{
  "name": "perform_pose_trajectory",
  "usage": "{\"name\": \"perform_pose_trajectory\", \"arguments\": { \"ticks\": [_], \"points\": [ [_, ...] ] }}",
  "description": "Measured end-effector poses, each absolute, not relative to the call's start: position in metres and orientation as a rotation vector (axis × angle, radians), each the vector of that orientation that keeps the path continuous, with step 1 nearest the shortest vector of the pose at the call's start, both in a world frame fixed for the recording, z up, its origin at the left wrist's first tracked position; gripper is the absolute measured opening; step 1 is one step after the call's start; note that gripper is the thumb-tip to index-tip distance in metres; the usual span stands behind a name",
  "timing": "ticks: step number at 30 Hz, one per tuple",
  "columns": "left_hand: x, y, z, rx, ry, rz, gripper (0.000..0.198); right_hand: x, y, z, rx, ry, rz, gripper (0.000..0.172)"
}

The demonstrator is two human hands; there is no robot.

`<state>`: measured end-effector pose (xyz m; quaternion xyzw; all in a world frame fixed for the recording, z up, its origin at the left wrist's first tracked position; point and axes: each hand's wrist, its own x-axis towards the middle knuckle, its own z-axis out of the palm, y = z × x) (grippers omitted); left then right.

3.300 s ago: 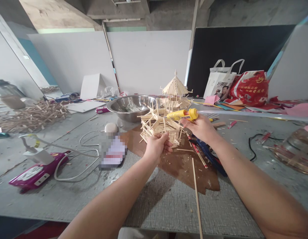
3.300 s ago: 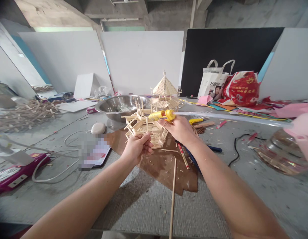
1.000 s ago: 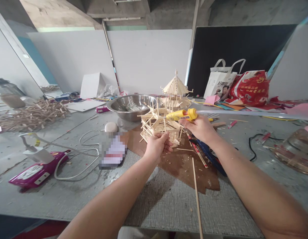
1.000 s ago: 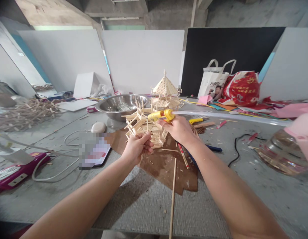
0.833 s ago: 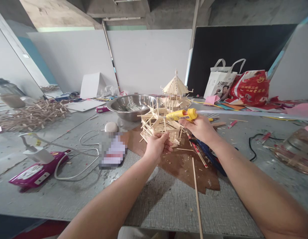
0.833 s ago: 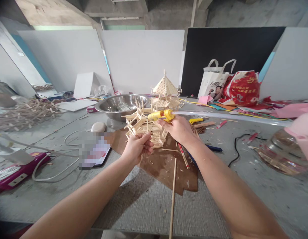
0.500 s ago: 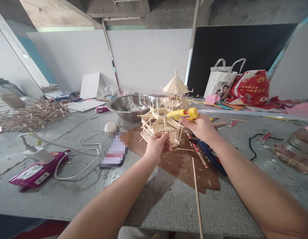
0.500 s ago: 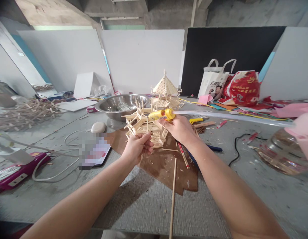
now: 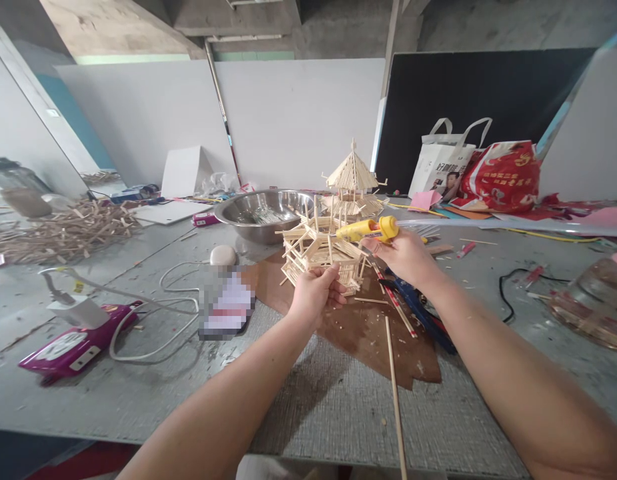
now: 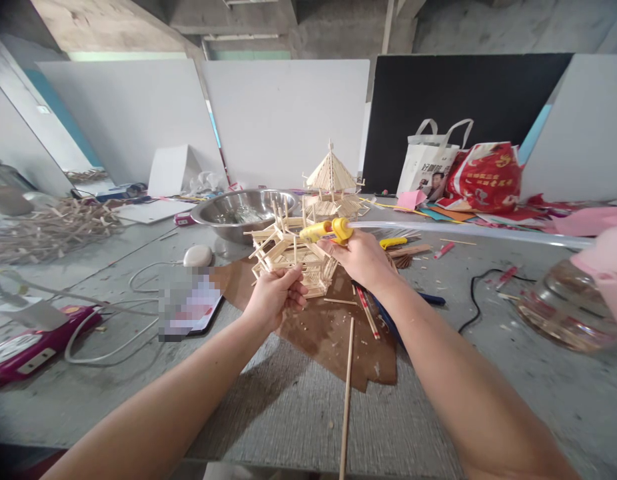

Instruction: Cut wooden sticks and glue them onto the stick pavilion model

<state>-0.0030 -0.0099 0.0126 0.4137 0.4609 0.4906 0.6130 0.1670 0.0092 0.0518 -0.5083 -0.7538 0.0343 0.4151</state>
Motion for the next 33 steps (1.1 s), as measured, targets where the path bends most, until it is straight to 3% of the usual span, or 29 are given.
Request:
{"name": "perform_pose_trajectory", "arguments": {
  "ticks": [33],
  "points": [
    [-0.005,-0.023,0.015,0.989,1.107,1.029,0.021,0.168,0.008,0.053,-1.284,-1.86,0.119,0.037]
  ]
}}
